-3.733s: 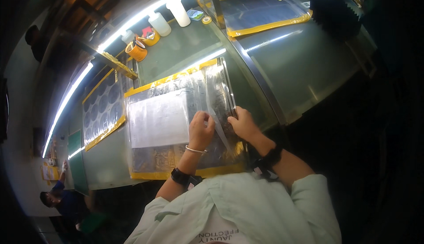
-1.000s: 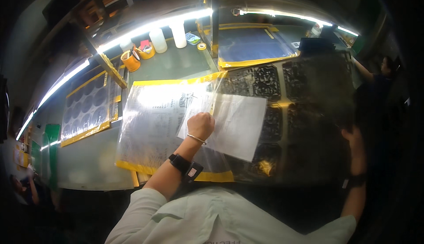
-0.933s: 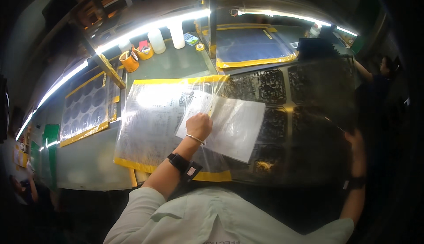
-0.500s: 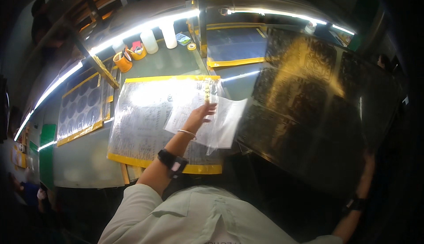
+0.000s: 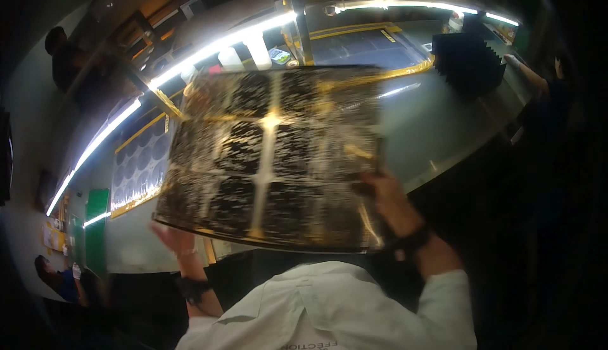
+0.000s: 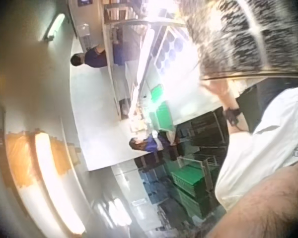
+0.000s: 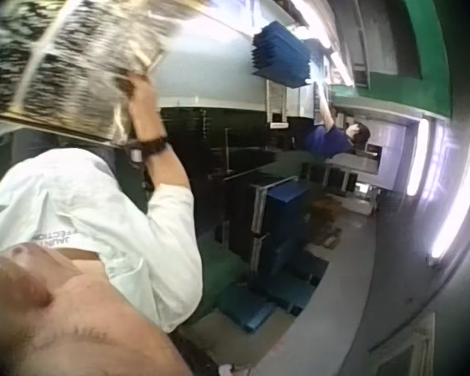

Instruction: Handling and inspecting film-like electronic components at a workstation.

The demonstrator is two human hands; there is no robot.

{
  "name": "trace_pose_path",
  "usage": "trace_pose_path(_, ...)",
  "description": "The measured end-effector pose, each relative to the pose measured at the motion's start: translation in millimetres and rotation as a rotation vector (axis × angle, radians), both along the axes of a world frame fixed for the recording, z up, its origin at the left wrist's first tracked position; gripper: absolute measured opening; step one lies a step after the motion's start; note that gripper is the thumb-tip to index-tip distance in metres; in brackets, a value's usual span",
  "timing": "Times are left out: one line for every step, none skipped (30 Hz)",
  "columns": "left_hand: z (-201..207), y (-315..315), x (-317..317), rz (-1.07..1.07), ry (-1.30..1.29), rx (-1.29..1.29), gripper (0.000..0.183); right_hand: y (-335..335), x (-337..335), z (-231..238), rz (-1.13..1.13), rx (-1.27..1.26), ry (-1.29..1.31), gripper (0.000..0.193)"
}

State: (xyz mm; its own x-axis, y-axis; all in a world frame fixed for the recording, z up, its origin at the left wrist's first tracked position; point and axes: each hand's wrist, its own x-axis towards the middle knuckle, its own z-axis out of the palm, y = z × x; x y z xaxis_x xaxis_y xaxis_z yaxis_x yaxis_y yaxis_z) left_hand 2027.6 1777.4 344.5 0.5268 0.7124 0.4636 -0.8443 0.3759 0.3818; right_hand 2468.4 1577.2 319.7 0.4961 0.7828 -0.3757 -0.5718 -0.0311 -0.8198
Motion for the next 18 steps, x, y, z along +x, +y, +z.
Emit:
trace_pose_path(-7,-11,-24,0.26,0.199,-0.034,0.095,26,-30,-1,-0.004,-0.017,0.091,0.024)
trace_pose_path(-11,-28,-38,0.28,0.17,-0.123,0.097,49,-66,14,0.051,-0.068,0.079,0.025)
trace_pose_path(-14,-44,-44,0.291,0.137,-0.212,0.1,66,-91,13,0.097,-0.027,0.09,0.023)
trace_pose_path(-22,-54,-50,0.311,0.297,-0.31,0.099,76,-110,5,0.142,0.011,0.096,0.021)
trace_pose_path(-35,-63,-50,0.353,0.353,-0.441,0.09,85,-128,-18,0.185,0.052,0.11,0.02)
trace_pose_path(-26,-73,-25,0.404,0.535,-0.439,0.076,91,-141,-39,0.227,0.087,0.12,0.019)
trace_pose_path(-29,-82,-19,0.482,0.701,-0.576,0.055,90,-152,-39,0.234,0.083,0.126,0.019)
trace_pose_path(-51,-82,-30,0.454,0.678,-0.809,0.036,87,-161,-39,0.349,0.066,-0.03,0.018)
trace_pose_path(-66,-82,-30,0.503,0.758,-0.889,0.028,85,-165,-36,0.463,0.047,-0.19,0.018)
trace_pose_path(-72,-84,-33,0.503,0.757,-0.896,0.028,84,-159,-28,0.467,0.041,-0.191,0.018)
trace_pose_path(-76,-87,-37,0.514,0.781,-0.955,0.028,83,-142,-18,0.693,-0.066,-0.282,0.019)
trace_pose_path(-83,-87,-41,0.521,0.806,-1.012,0.027,85,-122,-11,0.915,-0.176,-0.372,0.02)
trace_pose_path(-90,-87,-52,0.562,0.773,-1.029,0.027,87,-99,-6,0.797,-0.095,-0.92,0.021)
trace_pose_path(-91,-89,-63,0.567,0.771,-1.036,0.027,88,-73,-4,0.637,0.001,-1.455,0.022)
trace_pose_path(-90,-89,-67,0.637,0.82,-0.951,0.027,90,-37,-21,0.284,-0.146,-1.475,0.029)
trace_pose_path(-89,-91,-74,0.724,0.862,-0.872,0.027,92,-5,-11,0.207,-0.133,-1.658,0.039)
trace_pose_path(-88,-91,-77,0.776,0.904,-0.838,0.028,89,28,-12,0.12,-0.155,-1.739,0.044)
trace_pose_path(-79,-95,-72,0.77,0.906,-0.843,0.028,84,48,-16,0.033,-0.181,-1.812,0.049)
